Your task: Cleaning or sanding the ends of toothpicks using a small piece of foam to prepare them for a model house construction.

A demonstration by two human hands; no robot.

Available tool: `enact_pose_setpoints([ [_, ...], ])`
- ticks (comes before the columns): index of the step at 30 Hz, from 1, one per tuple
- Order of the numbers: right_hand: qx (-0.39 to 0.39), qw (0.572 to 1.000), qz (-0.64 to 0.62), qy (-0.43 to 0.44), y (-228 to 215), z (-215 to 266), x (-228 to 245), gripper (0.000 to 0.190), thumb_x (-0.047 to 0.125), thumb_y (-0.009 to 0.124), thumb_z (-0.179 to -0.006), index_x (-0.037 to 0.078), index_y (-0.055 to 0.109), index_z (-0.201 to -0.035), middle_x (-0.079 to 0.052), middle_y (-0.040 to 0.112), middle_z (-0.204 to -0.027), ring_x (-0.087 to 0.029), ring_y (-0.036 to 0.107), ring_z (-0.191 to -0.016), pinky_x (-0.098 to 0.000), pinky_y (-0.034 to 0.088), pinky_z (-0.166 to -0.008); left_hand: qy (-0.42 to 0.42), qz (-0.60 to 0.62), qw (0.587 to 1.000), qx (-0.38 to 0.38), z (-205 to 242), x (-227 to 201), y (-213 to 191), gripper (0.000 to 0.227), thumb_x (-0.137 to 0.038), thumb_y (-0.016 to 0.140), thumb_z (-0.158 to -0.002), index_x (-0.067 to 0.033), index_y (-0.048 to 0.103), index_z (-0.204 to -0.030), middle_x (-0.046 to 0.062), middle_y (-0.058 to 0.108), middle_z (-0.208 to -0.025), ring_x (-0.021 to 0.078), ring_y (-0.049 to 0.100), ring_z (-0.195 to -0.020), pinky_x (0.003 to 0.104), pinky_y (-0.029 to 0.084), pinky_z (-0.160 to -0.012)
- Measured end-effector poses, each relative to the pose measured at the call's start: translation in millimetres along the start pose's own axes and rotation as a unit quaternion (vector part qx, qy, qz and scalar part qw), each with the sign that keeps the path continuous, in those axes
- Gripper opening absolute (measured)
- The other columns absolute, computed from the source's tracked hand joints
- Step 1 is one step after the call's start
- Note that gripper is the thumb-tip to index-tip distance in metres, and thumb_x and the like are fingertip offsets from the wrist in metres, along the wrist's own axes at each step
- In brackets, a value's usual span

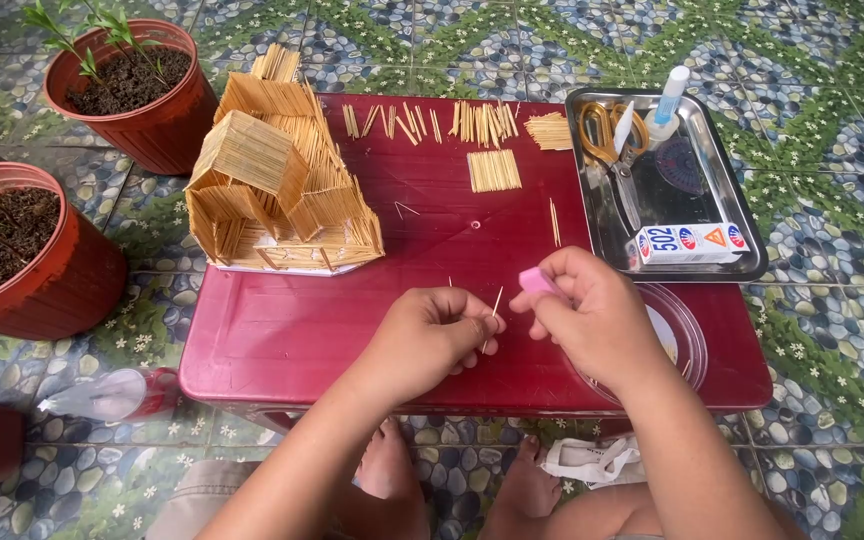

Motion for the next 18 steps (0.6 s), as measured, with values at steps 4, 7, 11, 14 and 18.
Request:
enact_pose_setpoints([
  [4,-0.008,0.998,-0.044,-0.042,-4,-6,-23,0.027,-0.006,0.058,-0.074,0.002,0.061,-0.1,-0.015,0.074,-0.075,-0.019,0.066,-0.056,-0.0298,0.056,-0.054,-0.02,0.045,0.999,-0.004,-7,8,-3,0.017,-0.013,0.07,-0.09,-0.0008,0.08,-0.095,0.013,0.078,-0.076,0.0135,0.071,-0.064,0.026,0.063,-0.059],
  [7,-0.005,0.988,0.069,-0.135,-2,0,1,0.034,0.001,0.073,-0.076,0.007,0.065,-0.108,-0.008,0.072,-0.069,-0.017,0.06,-0.052,-0.031,0.051,-0.051,-0.037,0.093,0.995,-0.014,-7,10,-5,0.02,-0.017,0.069,-0.091,-0.0001,0.078,-0.096,0.013,0.078,-0.079,0.0136,0.074,-0.068,0.026,0.063,-0.062],
  [11,0.034,0.971,0.126,-0.198,15,11,21,0.073,0.018,0.092,-0.064,0.01,0.063,-0.13,-0.008,0.068,-0.065,-0.019,0.054,-0.045,-0.0314,0.048,-0.047,-0.056,0.115,0.992,-0.02,-4,10,-6,0.023,-0.02,0.07,-0.093,0.0007,0.078,-0.1,0.014,0.078,-0.082,0.0161,0.077,-0.075,0.03,0.065,-0.068],
  [14,0.049,0.966,0.133,-0.215,21,13,24,0.081,0.02,0.095,-0.061,0.009,0.064,-0.135,-0.009,0.068,-0.065,-0.022,0.055,-0.044,-0.0332,0.047,-0.046,-0.056,0.124,0.991,-0.015,-4,11,-4,0.023,-0.02,0.071,-0.093,0.0006,0.078,-0.1,0.013,0.078,-0.083,0.015,0.076,-0.075,0.029,0.065,-0.068],
  [18,0.05,0.964,0.133,-0.225,24,13,23,0.079,0.017,0.095,-0.061,0.01,0.066,-0.134,-0.008,0.068,-0.063,-0.023,0.056,-0.044,-0.0327,0.047,-0.046,-0.049,0.117,0.992,-0.003,-7,12,-2,0.022,-0.02,0.071,-0.094,-0.0007,0.079,-0.098,0.012,0.078,-0.082,0.0127,0.075,-0.074,0.026,0.064,-0.066],
])
Point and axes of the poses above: each hand's wrist, its own z-axis away from the middle knuckle, its own y-axis out of the palm, x = y × z, the point moved 9 cm from there along -z, towards the middle knuckle
